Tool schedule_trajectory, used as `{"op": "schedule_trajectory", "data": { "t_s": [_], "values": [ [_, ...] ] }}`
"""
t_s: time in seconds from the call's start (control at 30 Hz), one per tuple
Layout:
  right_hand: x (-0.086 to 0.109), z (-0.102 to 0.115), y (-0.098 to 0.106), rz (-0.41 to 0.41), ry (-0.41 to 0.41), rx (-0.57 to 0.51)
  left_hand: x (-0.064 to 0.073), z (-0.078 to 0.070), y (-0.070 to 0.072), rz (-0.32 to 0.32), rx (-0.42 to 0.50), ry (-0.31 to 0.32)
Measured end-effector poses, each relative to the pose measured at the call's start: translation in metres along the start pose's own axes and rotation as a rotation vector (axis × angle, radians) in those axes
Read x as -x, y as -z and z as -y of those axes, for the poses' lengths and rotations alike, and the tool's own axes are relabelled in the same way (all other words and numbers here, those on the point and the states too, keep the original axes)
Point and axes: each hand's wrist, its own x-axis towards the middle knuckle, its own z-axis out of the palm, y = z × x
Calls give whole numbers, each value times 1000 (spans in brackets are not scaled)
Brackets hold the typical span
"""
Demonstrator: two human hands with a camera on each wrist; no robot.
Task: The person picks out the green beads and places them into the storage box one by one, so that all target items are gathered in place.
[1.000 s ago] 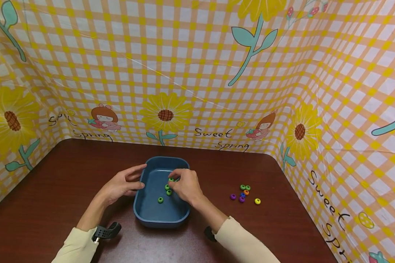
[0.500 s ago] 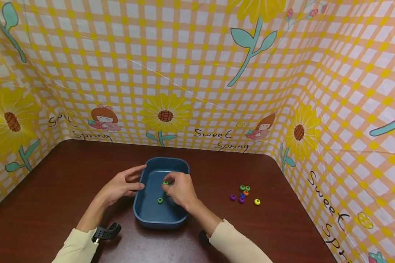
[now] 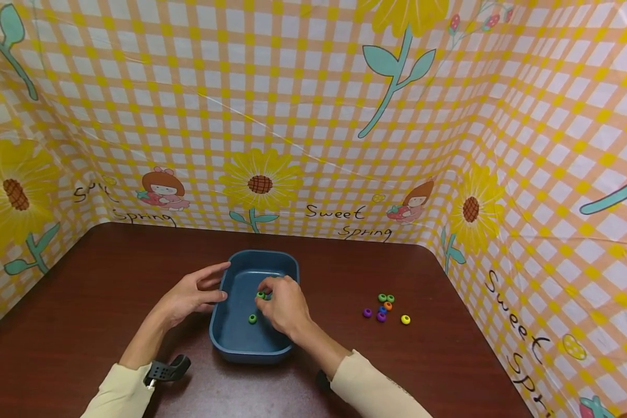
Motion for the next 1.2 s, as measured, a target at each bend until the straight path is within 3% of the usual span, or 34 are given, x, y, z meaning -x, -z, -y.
{"op": "schedule_trajectory", "data": {
  "t_s": [0.9, 1.2],
  "values": [
    [3, 0, 1, 27, 81, -12, 1, 0, 0, 1, 13, 5],
    [3, 1, 2, 37, 61, -9, 1, -2, 0, 16, 7, -8]
  ]
}}
